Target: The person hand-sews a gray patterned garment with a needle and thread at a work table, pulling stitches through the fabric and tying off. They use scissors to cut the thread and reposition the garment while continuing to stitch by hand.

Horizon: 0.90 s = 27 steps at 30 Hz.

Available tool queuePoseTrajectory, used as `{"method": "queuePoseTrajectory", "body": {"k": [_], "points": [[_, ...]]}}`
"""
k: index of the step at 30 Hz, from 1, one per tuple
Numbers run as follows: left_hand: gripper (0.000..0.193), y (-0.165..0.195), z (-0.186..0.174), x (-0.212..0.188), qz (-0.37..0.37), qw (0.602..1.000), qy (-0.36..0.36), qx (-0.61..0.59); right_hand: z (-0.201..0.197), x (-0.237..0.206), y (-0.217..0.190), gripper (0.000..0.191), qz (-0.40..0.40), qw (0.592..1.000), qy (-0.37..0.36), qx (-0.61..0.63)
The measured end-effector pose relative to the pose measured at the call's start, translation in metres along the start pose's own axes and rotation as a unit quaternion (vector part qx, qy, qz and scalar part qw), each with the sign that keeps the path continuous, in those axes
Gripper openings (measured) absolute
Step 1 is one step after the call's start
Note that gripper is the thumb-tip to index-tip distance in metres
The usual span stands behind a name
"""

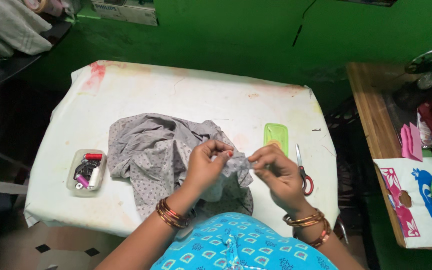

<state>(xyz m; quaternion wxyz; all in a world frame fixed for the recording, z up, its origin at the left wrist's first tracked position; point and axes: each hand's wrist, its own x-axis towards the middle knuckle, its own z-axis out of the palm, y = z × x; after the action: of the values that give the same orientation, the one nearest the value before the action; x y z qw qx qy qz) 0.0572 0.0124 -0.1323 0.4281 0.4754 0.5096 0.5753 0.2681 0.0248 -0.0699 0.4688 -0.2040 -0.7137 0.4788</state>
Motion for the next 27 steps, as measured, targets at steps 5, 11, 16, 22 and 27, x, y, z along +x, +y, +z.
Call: {"method": "queuePoseTrajectory", "body": {"k": [5,11,16,22,27], "points": [[0.009,0.0,-0.013,0.007,-0.023,0.995,0.054,0.082,-0.025,-0.004,-0.032,0.005,0.034,0.974,0.0,0.225],[0.009,-0.014,-0.033,0.016,0.005,0.988,0.095,0.125,-0.055,-0.007,-0.069,0.007,-0.073,0.952,-0.045,0.293],[0.008,-0.033,-0.054,0.024,0.038,0.983,0.131,0.126,-0.078,-0.015,-0.088,0.009,-0.096,0.957,-0.019,0.273],[0.008,-0.036,-0.054,0.029,-0.048,0.995,0.071,-0.046,-0.068,-0.009,-0.08,0.006,-0.021,0.963,-0.012,0.269],[0.01,-0.004,-0.036,0.015,-0.106,0.966,-0.035,-0.234,-0.034,0.016,-0.06,0.008,0.179,0.982,0.045,0.033]]}}
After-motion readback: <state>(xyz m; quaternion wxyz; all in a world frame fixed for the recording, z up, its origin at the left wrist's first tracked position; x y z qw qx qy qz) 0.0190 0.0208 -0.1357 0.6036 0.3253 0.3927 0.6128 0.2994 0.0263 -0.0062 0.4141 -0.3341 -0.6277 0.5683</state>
